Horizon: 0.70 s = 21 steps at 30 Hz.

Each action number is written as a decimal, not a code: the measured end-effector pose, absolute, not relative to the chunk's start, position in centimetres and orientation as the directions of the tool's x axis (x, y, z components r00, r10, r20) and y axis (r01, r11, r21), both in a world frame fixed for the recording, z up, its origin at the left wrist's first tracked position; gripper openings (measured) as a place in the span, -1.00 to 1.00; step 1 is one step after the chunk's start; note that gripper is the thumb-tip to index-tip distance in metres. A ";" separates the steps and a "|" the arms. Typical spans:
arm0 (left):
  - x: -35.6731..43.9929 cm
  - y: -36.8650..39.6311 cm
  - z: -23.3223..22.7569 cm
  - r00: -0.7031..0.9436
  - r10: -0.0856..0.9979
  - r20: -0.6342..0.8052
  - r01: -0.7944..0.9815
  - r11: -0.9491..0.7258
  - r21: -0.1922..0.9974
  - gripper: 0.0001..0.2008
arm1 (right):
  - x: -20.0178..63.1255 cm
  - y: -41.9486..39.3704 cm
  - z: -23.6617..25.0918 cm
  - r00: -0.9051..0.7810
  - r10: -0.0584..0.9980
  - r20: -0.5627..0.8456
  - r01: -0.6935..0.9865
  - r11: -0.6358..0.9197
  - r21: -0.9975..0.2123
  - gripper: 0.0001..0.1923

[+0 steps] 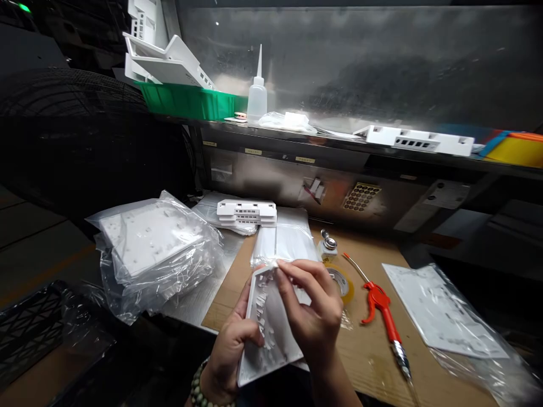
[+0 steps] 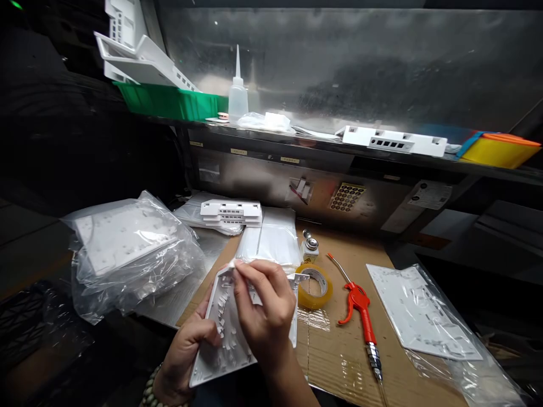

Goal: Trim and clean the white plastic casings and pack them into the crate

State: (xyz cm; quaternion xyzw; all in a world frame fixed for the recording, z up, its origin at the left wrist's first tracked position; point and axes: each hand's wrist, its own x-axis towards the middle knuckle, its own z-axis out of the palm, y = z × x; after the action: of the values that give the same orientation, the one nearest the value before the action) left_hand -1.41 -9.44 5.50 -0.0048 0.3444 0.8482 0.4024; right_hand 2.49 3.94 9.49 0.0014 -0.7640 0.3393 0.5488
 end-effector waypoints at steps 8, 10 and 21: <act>-1.9 -9.8 4.6 -0.642 0.709 -0.290 -0.718 -0.424 0.553 0.13 | 2.9 6.4 7.8 -0.392 0.407 0.825 -0.253 0.814 -0.522 -0.79; -2.5 -10.5 4.7 -0.669 0.684 -0.292 -0.697 -0.441 0.565 0.12 | 3.7 9.0 6.4 -0.315 0.487 0.815 -0.175 0.814 -0.554 -0.83; -5.9 -15.7 2.1 -0.671 0.663 -0.332 -0.726 -0.498 0.474 -0.14 | 6.8 21.5 -4.0 -0.663 0.649 0.374 0.430 0.738 -0.520 -0.53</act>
State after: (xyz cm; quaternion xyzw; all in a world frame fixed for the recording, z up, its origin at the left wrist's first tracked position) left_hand -5.85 -15.68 2.08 -0.0530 0.2993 0.8637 0.4021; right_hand 6.75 21.54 -4.01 -0.3030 -0.8900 0.1978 0.2773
